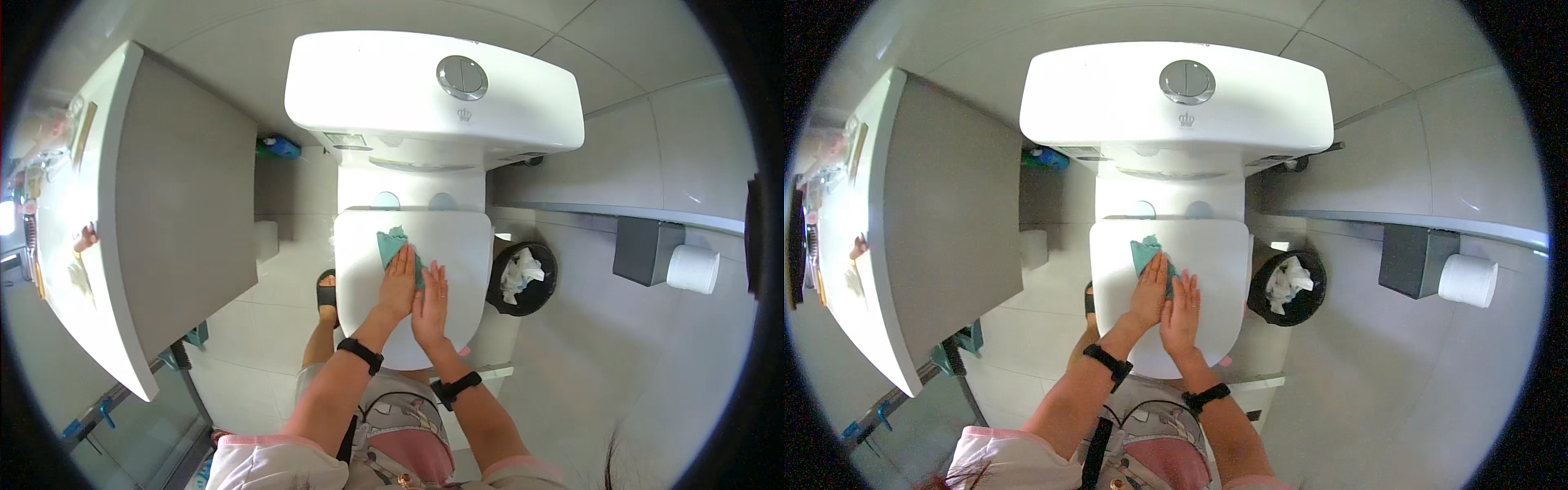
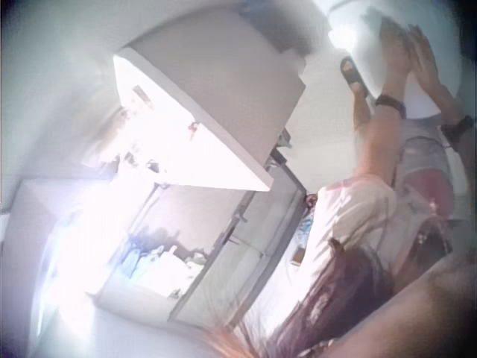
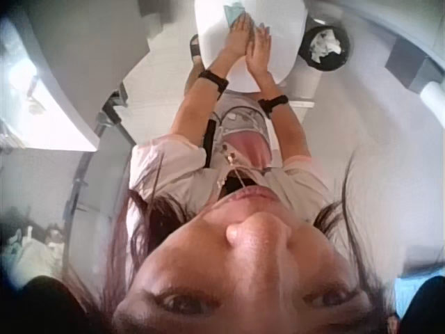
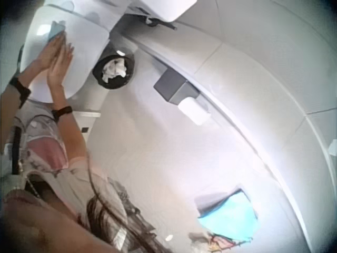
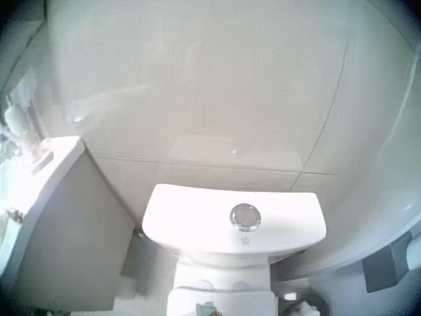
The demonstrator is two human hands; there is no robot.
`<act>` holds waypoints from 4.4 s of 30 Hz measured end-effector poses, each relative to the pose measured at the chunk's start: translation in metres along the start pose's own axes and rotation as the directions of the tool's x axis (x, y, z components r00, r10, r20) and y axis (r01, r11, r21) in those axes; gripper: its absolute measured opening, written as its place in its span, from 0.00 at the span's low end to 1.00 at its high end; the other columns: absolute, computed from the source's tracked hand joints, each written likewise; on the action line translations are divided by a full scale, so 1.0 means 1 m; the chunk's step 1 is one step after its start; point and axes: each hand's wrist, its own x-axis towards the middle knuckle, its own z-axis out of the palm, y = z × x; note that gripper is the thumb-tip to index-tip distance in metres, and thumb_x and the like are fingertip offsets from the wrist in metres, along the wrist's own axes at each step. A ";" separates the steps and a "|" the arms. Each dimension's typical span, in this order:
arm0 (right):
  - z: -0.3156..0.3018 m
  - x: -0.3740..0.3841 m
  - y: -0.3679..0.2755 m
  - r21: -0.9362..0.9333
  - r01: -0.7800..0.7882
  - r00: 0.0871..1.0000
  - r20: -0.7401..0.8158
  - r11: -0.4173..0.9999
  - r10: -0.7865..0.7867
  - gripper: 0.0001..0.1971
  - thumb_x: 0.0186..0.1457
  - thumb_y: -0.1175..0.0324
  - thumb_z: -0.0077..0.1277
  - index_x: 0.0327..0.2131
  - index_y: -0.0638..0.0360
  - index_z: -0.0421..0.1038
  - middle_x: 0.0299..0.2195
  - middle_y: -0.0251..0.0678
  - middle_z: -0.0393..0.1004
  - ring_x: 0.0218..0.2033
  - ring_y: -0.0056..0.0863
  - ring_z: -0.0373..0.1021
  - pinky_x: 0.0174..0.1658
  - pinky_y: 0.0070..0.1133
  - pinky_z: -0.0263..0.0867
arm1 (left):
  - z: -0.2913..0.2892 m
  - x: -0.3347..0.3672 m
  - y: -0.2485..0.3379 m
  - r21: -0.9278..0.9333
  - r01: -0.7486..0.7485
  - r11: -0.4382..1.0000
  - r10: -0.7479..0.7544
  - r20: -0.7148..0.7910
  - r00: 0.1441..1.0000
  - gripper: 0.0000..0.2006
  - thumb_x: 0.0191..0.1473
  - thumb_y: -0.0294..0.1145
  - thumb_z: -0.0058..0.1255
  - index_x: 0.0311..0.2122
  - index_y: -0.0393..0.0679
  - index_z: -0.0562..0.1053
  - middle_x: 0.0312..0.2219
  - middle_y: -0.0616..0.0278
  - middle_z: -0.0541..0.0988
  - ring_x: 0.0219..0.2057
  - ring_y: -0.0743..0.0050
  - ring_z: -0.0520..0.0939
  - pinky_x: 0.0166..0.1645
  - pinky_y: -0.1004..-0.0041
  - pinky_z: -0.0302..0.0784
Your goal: The person cleans a bathroom by organizing bottles in a cabinet, wiping the sink area with a cloth, and then thoroughly wiping down the exterior and interior surfaces of the toilet with the cloth.
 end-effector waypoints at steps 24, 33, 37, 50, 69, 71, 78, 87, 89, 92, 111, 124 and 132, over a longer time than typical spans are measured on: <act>-0.011 0.060 0.080 -0.437 0.027 0.999 -0.012 0.899 -0.035 0.28 0.49 0.63 0.40 0.55 0.58 0.48 0.57 0.42 0.43 0.59 0.43 0.37 0.56 0.42 0.34 | -0.197 0.026 0.024 0.059 -0.072 0.996 0.092 -0.729 0.678 0.47 0.37 0.38 0.60 0.58 0.44 0.42 0.57 0.46 0.39 0.58 0.49 0.42 0.58 0.51 0.40; 0.042 0.017 0.032 -0.123 0.487 0.792 0.481 0.865 -0.377 0.23 0.53 0.60 0.34 0.54 0.49 0.52 0.57 0.35 0.47 0.59 0.30 0.41 0.59 0.33 0.33 | -0.305 0.095 0.085 0.662 -0.102 0.742 0.389 -0.301 0.871 0.50 0.19 0.45 0.65 0.55 0.58 0.54 0.55 0.48 0.50 0.57 0.49 0.49 0.55 0.46 0.47; 0.004 0.058 0.019 -0.147 0.480 0.827 0.407 0.865 -0.389 0.27 0.51 0.58 0.40 0.55 0.49 0.50 0.56 0.35 0.48 0.58 0.30 0.42 0.59 0.32 0.33 | -0.316 0.108 0.080 0.586 -0.144 0.797 0.365 -0.279 0.888 0.50 0.19 0.38 0.67 0.55 0.57 0.55 0.55 0.48 0.52 0.56 0.48 0.51 0.54 0.49 0.52; -0.211 0.229 -0.108 -0.639 0.447 0.862 0.120 0.627 -0.492 0.50 0.24 0.66 0.65 0.54 0.53 0.46 0.56 0.41 0.48 0.57 0.42 0.44 0.56 0.44 0.40 | -0.347 0.126 0.078 0.698 -0.332 0.634 0.475 -0.013 0.880 0.50 0.18 0.27 0.62 0.55 0.50 0.53 0.48 0.41 0.58 0.49 0.43 0.60 0.54 0.59 0.58; -0.244 0.268 -0.141 -0.590 0.586 0.809 0.387 0.555 -0.442 0.42 0.25 0.76 0.52 0.53 0.64 0.51 0.52 0.50 0.53 0.53 0.38 0.55 0.52 0.26 0.56 | -0.395 0.156 0.076 0.430 -0.526 0.734 0.457 0.259 0.851 0.50 0.14 0.30 0.55 0.55 0.40 0.53 0.44 0.43 0.66 0.44 0.51 0.69 0.50 0.69 0.67; -0.248 0.271 -0.146 -0.478 0.600 0.798 0.416 0.642 -0.436 0.41 0.23 0.77 0.51 0.51 0.64 0.55 0.43 0.51 0.65 0.41 0.36 0.67 0.41 0.24 0.65 | -0.399 0.158 0.080 0.368 -0.506 0.780 0.408 0.314 0.857 0.51 0.13 0.31 0.53 0.55 0.40 0.54 0.44 0.47 0.67 0.43 0.53 0.71 0.49 0.73 0.67; -0.255 0.272 -0.170 -0.478 0.365 0.871 0.478 0.799 -0.112 0.42 0.22 0.80 0.47 0.52 0.56 0.55 0.39 0.45 0.68 0.34 0.37 0.67 0.39 0.21 0.63 | -0.402 0.162 0.087 0.326 -0.417 0.849 0.298 0.356 0.886 0.52 0.08 0.33 0.49 0.55 0.43 0.55 0.42 0.48 0.69 0.41 0.55 0.72 0.48 0.74 0.67; -0.259 0.281 -0.153 -0.399 0.560 0.810 0.448 0.726 -0.379 0.40 0.21 0.77 0.53 0.49 0.60 0.60 0.28 0.46 0.71 0.27 0.35 0.69 0.31 0.23 0.66 | -0.406 0.158 0.096 0.383 -0.415 0.825 0.294 0.335 0.895 0.52 0.09 0.32 0.48 0.55 0.43 0.54 0.44 0.47 0.67 0.44 0.53 0.69 0.49 0.71 0.67; -0.258 0.280 -0.158 -0.420 0.488 0.840 0.465 0.765 -0.280 0.40 0.22 0.77 0.53 0.50 0.59 0.59 0.28 0.46 0.71 0.27 0.36 0.69 0.31 0.23 0.66 | -0.406 0.159 0.094 0.412 -0.396 0.820 0.262 0.346 0.901 0.51 0.10 0.32 0.49 0.55 0.44 0.55 0.45 0.46 0.65 0.45 0.52 0.68 0.48 0.70 0.67; -0.257 0.277 -0.170 -0.465 0.336 0.876 0.474 0.819 -0.090 0.42 0.21 0.81 0.48 0.52 0.55 0.57 0.38 0.43 0.69 0.34 0.35 0.66 0.39 0.21 0.62 | -0.405 0.157 0.093 0.395 -0.400 0.827 0.277 0.332 0.901 0.51 0.10 0.32 0.49 0.55 0.44 0.55 0.44 0.45 0.66 0.44 0.51 0.69 0.48 0.69 0.67; -0.266 0.293 -0.172 -0.387 0.352 0.854 0.506 0.852 -0.123 0.39 0.21 0.77 0.52 0.49 0.55 0.61 0.32 0.40 0.70 0.30 0.31 0.66 0.37 0.19 0.62 | -0.416 0.183 0.082 0.172 -0.365 0.915 0.257 0.449 0.856 0.46 0.18 0.35 0.51 0.55 0.43 0.56 0.38 0.48 0.72 0.38 0.57 0.73 0.41 0.71 0.69; -0.257 0.284 -0.161 -0.379 0.356 0.851 0.509 0.854 -0.129 0.41 0.22 0.79 0.46 0.51 0.54 0.58 0.39 0.40 0.68 0.33 0.32 0.64 0.40 0.18 0.61 | -0.406 0.174 0.079 0.294 -0.348 0.890 0.228 0.375 0.899 0.49 0.14 0.32 0.53 0.55 0.48 0.54 0.44 0.48 0.65 0.44 0.53 0.69 0.47 0.68 0.68; -0.229 0.254 -0.130 -0.516 0.472 0.881 0.299 0.715 -0.367 0.46 0.23 0.78 0.53 0.55 0.52 0.49 0.57 0.40 0.47 0.59 0.41 0.39 0.59 0.36 0.37 | -0.373 0.145 0.066 0.514 -0.434 0.739 0.444 0.112 0.889 0.51 0.13 0.33 0.55 0.55 0.52 0.53 0.48 0.41 0.60 0.49 0.45 0.62 0.51 0.63 0.63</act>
